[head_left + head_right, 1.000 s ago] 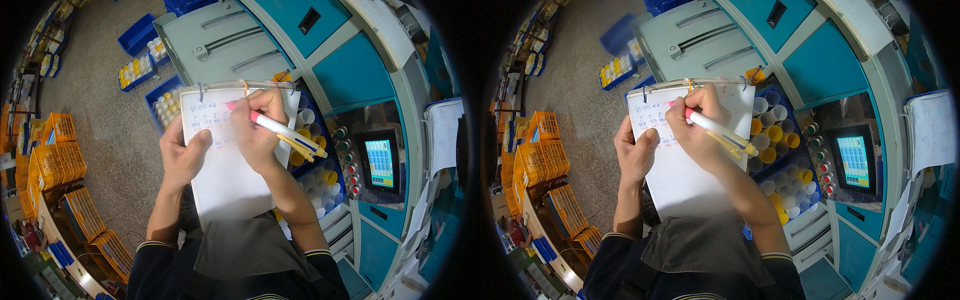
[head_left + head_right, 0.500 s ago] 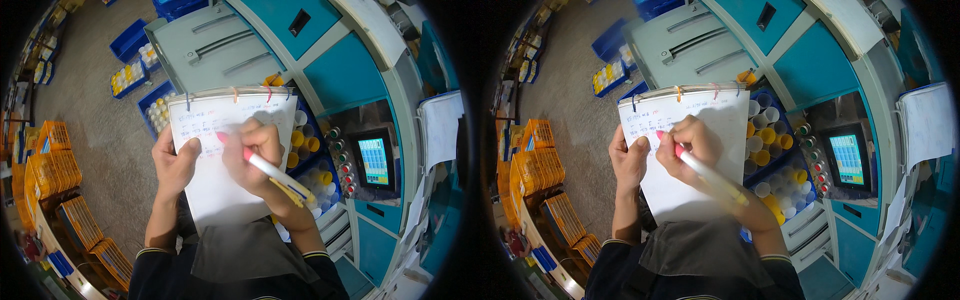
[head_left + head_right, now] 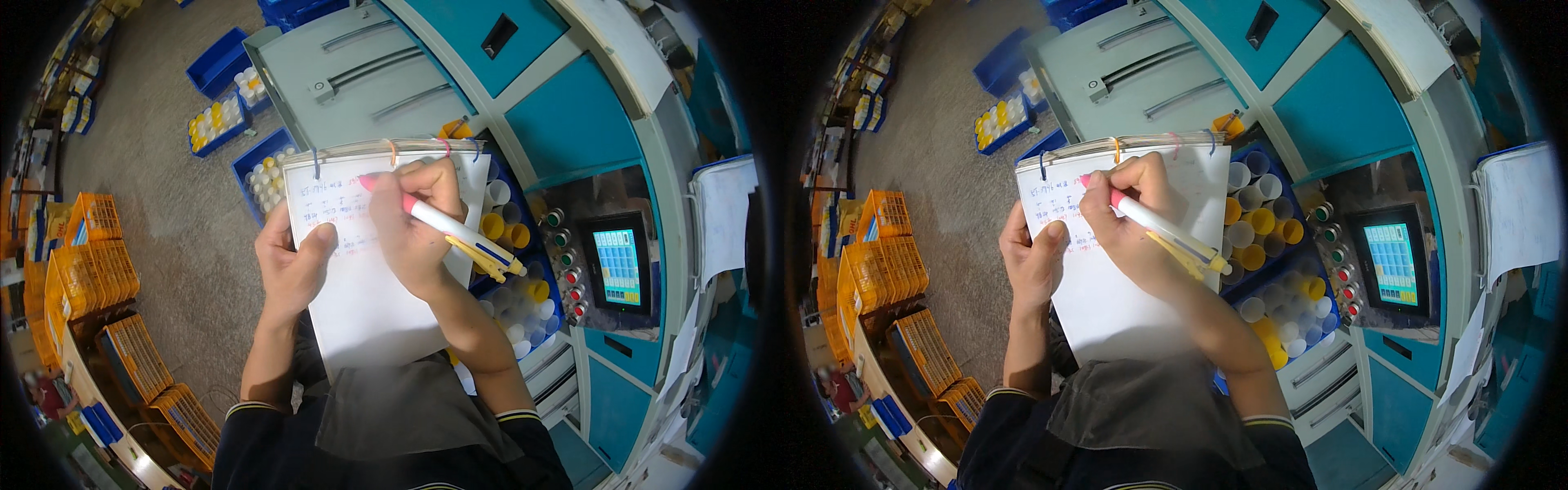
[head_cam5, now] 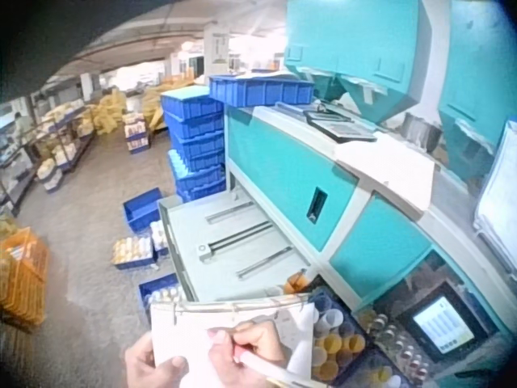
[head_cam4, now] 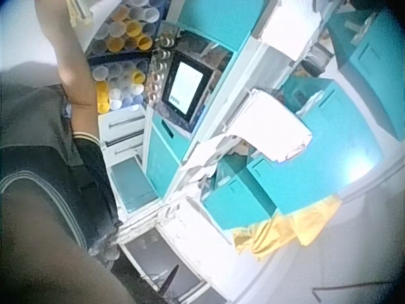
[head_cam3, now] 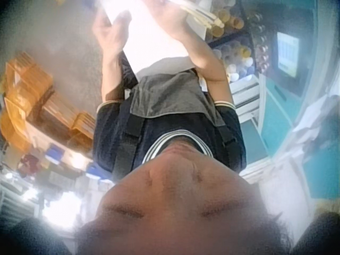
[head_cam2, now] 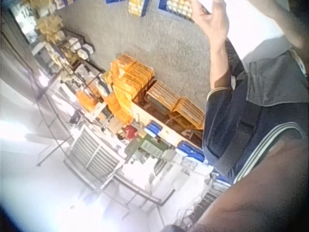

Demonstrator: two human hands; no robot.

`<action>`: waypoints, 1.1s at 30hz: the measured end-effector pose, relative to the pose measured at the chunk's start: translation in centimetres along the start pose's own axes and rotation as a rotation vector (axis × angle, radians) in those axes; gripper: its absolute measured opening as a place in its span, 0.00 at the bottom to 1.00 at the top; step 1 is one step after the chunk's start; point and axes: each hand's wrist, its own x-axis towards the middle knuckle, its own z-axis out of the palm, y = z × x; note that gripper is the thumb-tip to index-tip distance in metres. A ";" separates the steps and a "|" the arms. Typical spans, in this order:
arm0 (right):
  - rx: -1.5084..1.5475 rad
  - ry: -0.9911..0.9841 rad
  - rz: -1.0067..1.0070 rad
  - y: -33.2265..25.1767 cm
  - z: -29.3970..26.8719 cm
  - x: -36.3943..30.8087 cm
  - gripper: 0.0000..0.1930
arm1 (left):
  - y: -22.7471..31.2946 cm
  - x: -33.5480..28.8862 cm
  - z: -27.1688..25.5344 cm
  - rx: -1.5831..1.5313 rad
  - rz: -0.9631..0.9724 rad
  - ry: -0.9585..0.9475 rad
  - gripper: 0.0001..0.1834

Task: The person carries blue trays filled with small white and yellow containers to a workstation, places them on a machine, and uses a pen to interact with a touchscreen. They then flip through a notebook, write on it with a pink marker, and continue entering data on the machine's screen.

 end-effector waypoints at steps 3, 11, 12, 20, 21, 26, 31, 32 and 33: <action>0.006 -0.026 0.027 0.1 -0.2 -0.1 0.11 | 0.1 0.1 0.1 0.009 0.012 -0.009 0.22; -0.081 -0.047 0.061 0.4 -0.7 -0.5 0.11 | 0.2 0.1 0.5 0.019 0.000 0.013 0.22; -0.091 -0.046 0.049 0.4 -0.7 -0.5 0.11 | 0.2 0.1 0.6 0.023 0.000 0.017 0.22; -0.088 -0.036 0.045 0.5 -0.6 -0.5 0.11 | 0.2 0.1 0.5 0.024 0.001 0.015 0.21; -0.088 -0.039 0.037 0.6 -0.6 -0.5 0.11 | 0.2 0.1 0.4 0.027 0.002 0.010 0.21; -0.088 -0.031 0.039 0.6 -0.6 -0.5 0.11 | 0.1 0.0 0.3 0.033 0.008 0.004 0.21; -0.104 -0.033 0.039 0.4 -0.6 -0.4 0.11 | 0.2 0.1 0.4 0.023 0.008 0.012 0.22; -0.095 -0.029 0.034 0.4 -0.5 -0.4 0.11 | 0.2 0.1 0.4 0.029 0.017 0.005 0.22; -0.091 -0.031 0.031 0.4 -0.5 -0.4 0.11 | 0.2 0.1 0.4 0.029 0.019 0.003 0.22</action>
